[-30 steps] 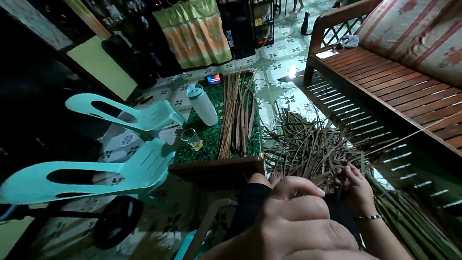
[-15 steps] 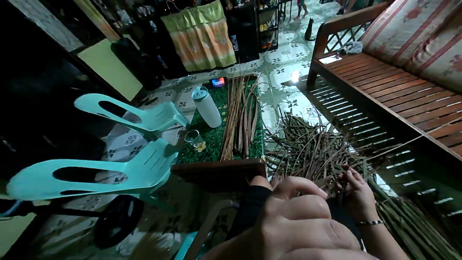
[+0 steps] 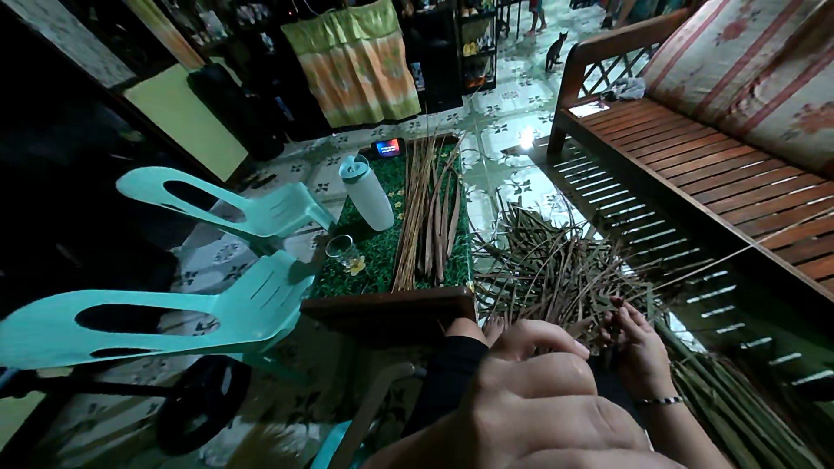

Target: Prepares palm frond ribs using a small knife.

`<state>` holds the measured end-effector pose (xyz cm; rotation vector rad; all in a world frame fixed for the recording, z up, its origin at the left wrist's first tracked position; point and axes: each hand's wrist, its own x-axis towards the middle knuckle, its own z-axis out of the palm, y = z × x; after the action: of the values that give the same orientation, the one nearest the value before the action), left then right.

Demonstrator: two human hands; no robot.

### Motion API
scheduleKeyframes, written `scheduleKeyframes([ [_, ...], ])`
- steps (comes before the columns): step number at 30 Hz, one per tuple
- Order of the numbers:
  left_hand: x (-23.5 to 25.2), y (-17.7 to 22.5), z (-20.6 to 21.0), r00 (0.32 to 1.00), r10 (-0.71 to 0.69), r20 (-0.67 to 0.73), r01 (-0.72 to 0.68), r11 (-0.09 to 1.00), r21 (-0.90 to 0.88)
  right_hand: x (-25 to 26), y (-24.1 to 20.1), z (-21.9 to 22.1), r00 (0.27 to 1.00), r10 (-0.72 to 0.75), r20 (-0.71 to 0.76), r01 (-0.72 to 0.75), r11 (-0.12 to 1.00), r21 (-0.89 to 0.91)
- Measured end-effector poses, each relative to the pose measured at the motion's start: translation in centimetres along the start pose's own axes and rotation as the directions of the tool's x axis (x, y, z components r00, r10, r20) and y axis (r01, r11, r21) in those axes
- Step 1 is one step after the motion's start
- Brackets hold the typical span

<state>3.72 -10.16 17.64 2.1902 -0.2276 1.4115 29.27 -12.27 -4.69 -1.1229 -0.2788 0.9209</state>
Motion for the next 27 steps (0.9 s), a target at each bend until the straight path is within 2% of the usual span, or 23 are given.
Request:
scheduleKeyframes([
  [27, 0.0, -0.7, 2.1, 0.995, -0.010, 0.096, 0.013, 0.999, -0.035, 0.3, -0.1, -0.3, 1.000, -0.001, -0.023, 0.001, 1.000, 0.009],
])
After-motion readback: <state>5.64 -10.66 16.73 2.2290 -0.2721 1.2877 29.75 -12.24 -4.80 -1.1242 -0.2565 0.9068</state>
